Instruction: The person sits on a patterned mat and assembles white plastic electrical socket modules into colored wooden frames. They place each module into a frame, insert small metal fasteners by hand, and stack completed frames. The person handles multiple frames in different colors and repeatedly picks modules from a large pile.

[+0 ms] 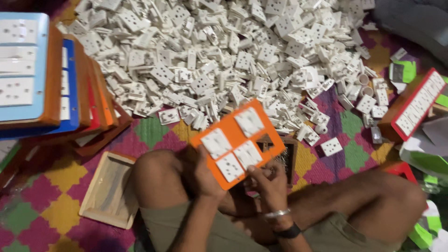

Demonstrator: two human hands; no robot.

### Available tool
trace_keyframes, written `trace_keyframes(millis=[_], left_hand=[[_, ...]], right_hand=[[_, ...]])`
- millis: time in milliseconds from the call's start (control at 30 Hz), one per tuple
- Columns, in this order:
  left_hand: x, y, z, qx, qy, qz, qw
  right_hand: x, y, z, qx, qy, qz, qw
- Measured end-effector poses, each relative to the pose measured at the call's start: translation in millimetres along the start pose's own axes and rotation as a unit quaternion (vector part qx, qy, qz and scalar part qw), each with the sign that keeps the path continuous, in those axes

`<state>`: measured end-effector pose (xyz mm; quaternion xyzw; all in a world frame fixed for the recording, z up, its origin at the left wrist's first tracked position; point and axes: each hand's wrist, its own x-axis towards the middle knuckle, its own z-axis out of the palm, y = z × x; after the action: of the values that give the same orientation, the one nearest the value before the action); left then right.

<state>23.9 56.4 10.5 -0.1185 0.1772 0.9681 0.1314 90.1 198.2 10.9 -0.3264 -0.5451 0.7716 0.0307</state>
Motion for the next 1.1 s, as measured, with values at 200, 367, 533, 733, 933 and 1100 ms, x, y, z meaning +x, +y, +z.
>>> trace_keyframes(millis=[200,367,533,733,933,1100], left_hand=[[10,23,-9,-0.001,-0.012,0.043,0.999],[16,21,-14,0.000,0.027,0.052,0.998],[14,16,-18,0.005,0.016,0.038,0.999],[15,7,-26,0.042,0.022,0.031,0.998],[10,-10,-24,0.039,-0.042,-0.078,0.995],[2,-13,-13,0.089,-0.033,-0.105,0.990]], right_hand=[[29,-28,-37,-0.426,0.049,-0.228,0.874],[44,-36,-49,-0.596,-0.004,-0.285,0.751],[41,-28,-47,-0.578,0.036,-0.313,0.753],[31,-42,-55,-0.268,0.039,-0.099,0.957],[20,-62,-46,-0.145,-0.068,-0.055,0.986],[24,-59,-33,-0.190,-0.109,-0.141,0.965]])
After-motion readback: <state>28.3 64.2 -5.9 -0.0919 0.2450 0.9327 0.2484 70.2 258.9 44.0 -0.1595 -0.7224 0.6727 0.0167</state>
